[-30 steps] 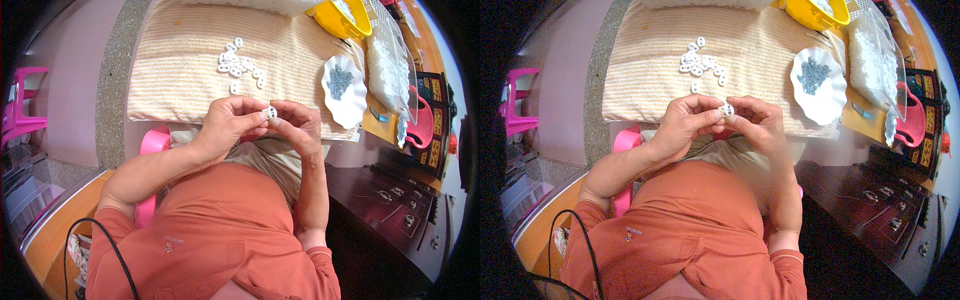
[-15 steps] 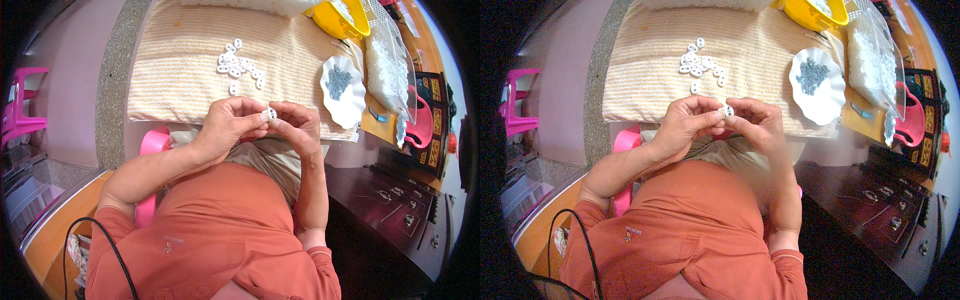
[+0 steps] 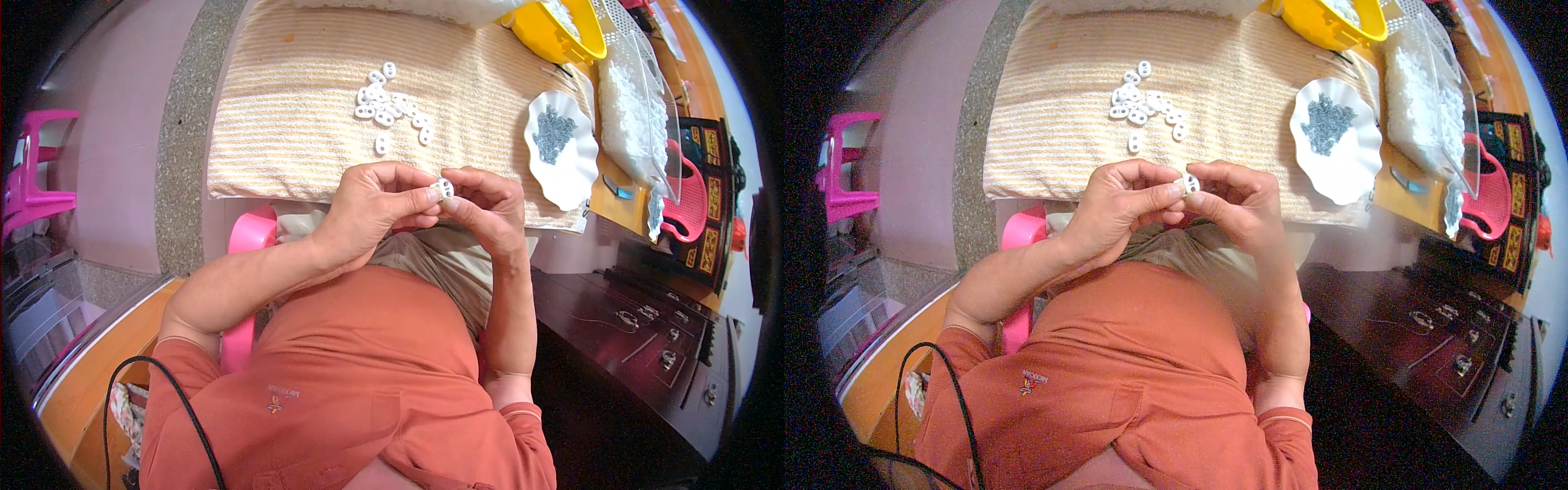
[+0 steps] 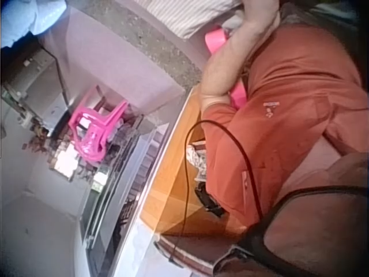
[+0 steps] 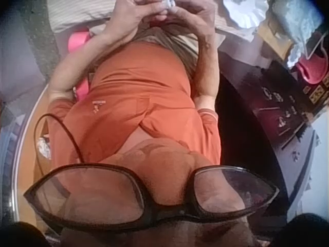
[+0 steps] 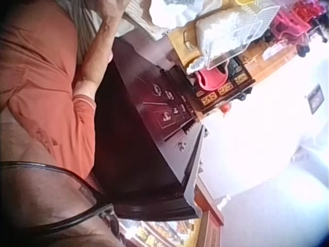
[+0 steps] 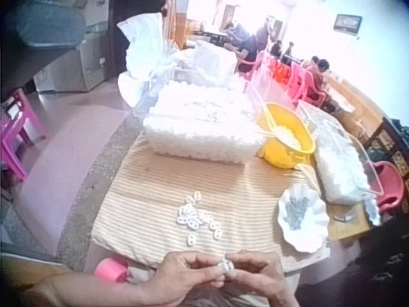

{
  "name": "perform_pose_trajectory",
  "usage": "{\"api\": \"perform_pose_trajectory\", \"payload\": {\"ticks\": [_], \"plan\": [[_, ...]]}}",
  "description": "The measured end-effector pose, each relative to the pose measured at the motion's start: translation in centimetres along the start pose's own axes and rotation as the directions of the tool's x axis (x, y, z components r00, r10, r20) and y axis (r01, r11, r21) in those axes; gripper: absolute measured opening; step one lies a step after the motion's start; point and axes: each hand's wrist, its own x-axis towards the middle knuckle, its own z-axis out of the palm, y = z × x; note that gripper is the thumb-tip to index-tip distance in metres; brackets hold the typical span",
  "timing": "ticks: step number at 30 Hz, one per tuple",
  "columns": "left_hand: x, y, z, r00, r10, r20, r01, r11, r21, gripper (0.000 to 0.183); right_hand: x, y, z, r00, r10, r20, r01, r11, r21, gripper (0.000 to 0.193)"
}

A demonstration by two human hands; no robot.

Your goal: The person assembles small white plastic components by hand, inserting tiny pins into them.

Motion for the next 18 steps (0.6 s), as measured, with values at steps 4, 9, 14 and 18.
{"api": "perform_pose_trajectory", "payload": {"ticks": [4,9,14,18], "plan": [[0.03,-0.14,-0.10,1.000,-0.008,-0.002,0.008,1.000,-0.003,0.015,0.02,-0.04,0.04,1.000,-0.008,0.004,0.008,1.000,-0.008,0.027],[-0.04,-0.30,-0.16,1.000,-0.005,-0.010,0.005,1.000,0.018,0.014,-0.01,0.12,-0.03,0.999,-0.049,0.023,0.050,0.998,-0.025,0.028],[-0.04,-0.36,-0.20,1.000,0.000,0.004,0.000,1.000,0.026,0.013,-0.25,0.15,-0.20,0.998,-0.060,0.022,0.061,0.998,-0.021,0.028],[-0.03,-0.31,-0.28,0.999,-0.012,0.029,0.012,1.000,0.004,0.013,-0.32,0.04,-0.30,0.998,-0.060,0.030,0.061,0.998,-0.027,0.030]]}}
